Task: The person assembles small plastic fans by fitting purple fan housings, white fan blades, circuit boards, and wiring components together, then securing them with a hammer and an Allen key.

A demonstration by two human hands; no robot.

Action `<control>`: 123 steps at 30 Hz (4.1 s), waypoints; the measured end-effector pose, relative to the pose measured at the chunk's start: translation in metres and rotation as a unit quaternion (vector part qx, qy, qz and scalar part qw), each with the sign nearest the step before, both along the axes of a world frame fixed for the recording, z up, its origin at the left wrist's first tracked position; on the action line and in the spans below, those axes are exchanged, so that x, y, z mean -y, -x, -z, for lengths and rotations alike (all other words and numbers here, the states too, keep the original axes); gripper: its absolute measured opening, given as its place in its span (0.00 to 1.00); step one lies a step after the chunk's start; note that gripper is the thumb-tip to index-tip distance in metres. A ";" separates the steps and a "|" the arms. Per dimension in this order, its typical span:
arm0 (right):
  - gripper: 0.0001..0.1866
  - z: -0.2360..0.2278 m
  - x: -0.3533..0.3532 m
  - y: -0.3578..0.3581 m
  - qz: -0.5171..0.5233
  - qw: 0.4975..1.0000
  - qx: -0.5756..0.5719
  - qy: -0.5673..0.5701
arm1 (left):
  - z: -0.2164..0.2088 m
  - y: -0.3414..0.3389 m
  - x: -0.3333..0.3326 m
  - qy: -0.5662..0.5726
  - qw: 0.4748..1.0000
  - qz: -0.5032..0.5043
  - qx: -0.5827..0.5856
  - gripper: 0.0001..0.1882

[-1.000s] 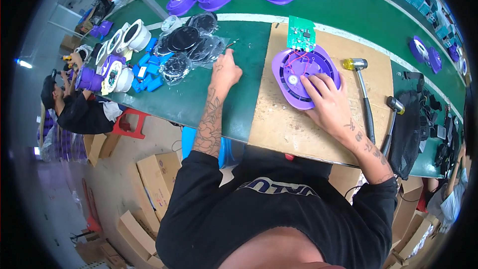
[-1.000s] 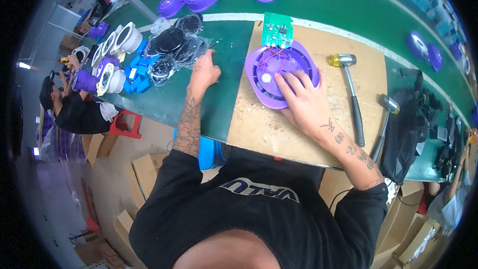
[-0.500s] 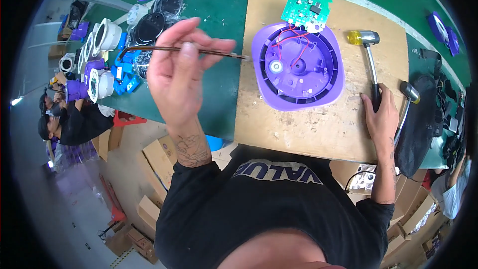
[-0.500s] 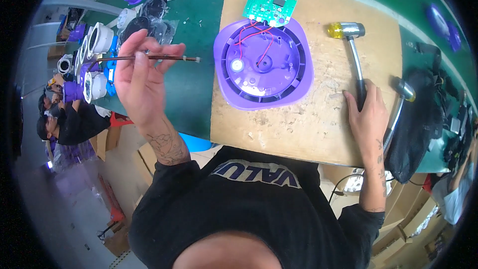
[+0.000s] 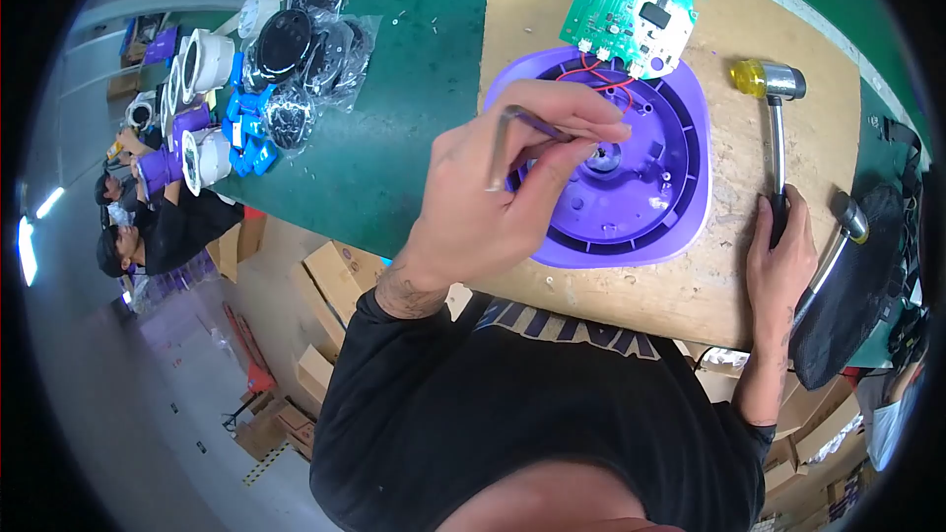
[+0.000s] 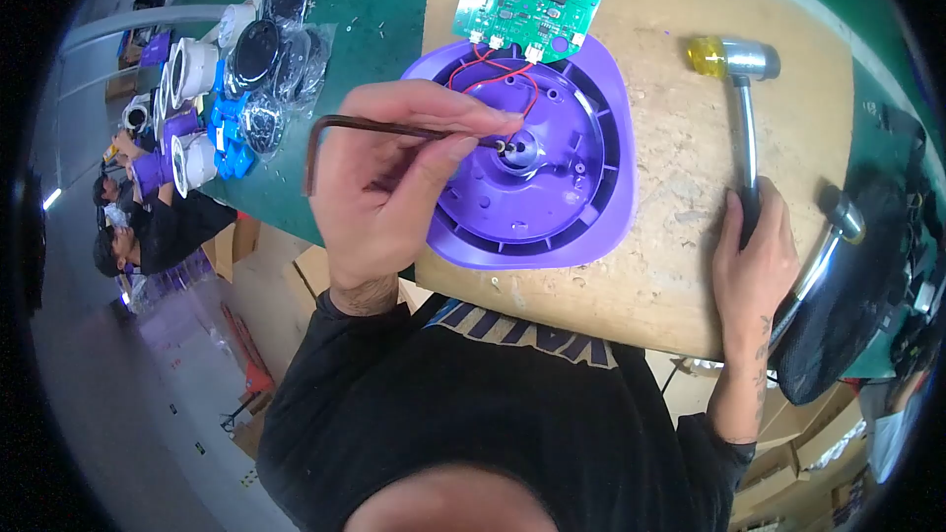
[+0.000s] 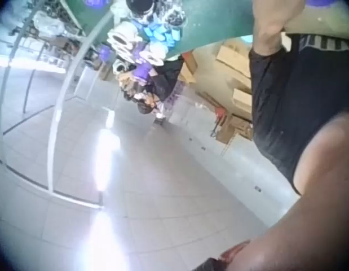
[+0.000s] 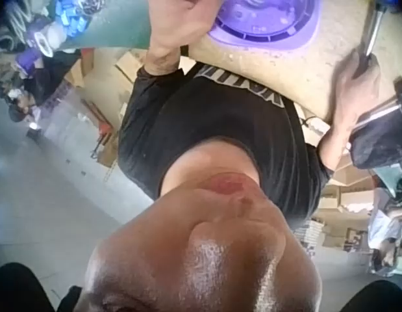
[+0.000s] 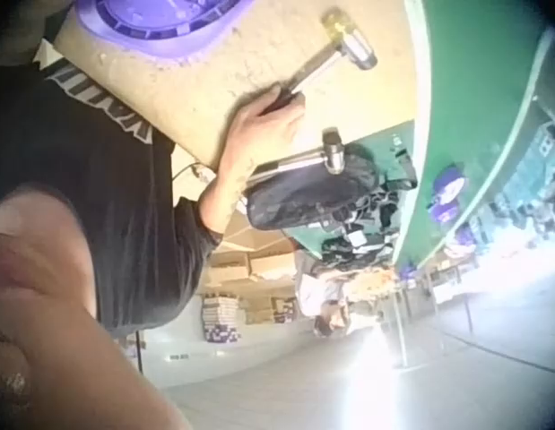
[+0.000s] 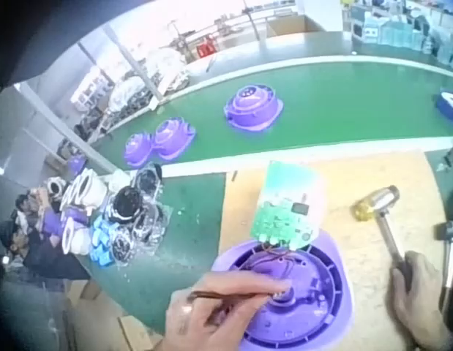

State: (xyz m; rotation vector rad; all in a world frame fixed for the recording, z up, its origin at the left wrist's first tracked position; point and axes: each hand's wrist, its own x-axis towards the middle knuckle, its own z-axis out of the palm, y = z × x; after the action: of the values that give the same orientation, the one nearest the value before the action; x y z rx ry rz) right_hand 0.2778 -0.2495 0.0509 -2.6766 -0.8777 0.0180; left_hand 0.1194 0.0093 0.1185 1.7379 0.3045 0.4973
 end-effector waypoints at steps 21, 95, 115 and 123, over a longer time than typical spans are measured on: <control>0.13 -0.001 0.023 0.003 -0.071 0.994 0.065 -0.045 | 0.008 0.005 0.013 -0.068 0.992 0.051 0.092 0.12; 0.26 -0.145 -0.011 0.101 -0.246 0.964 0.086 -0.060 | 0.015 0.006 0.015 -0.252 0.961 -0.056 0.098 0.07; 0.26 -0.189 -0.008 0.093 -0.232 0.925 0.184 -0.239 | 0.011 0.005 0.010 -0.261 0.959 -0.041 0.101 0.07; 0.27 -0.179 -0.003 0.092 -0.249 0.951 0.121 -0.139 | 0.025 0.000 0.009 -0.278 0.948 -0.016 0.156 0.07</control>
State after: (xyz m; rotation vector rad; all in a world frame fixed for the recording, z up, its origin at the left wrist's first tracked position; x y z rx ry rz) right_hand 0.1857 -0.2464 0.2302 -2.1665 -1.4906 -0.2993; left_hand 0.1191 0.0000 0.0937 2.1565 -0.0440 0.9369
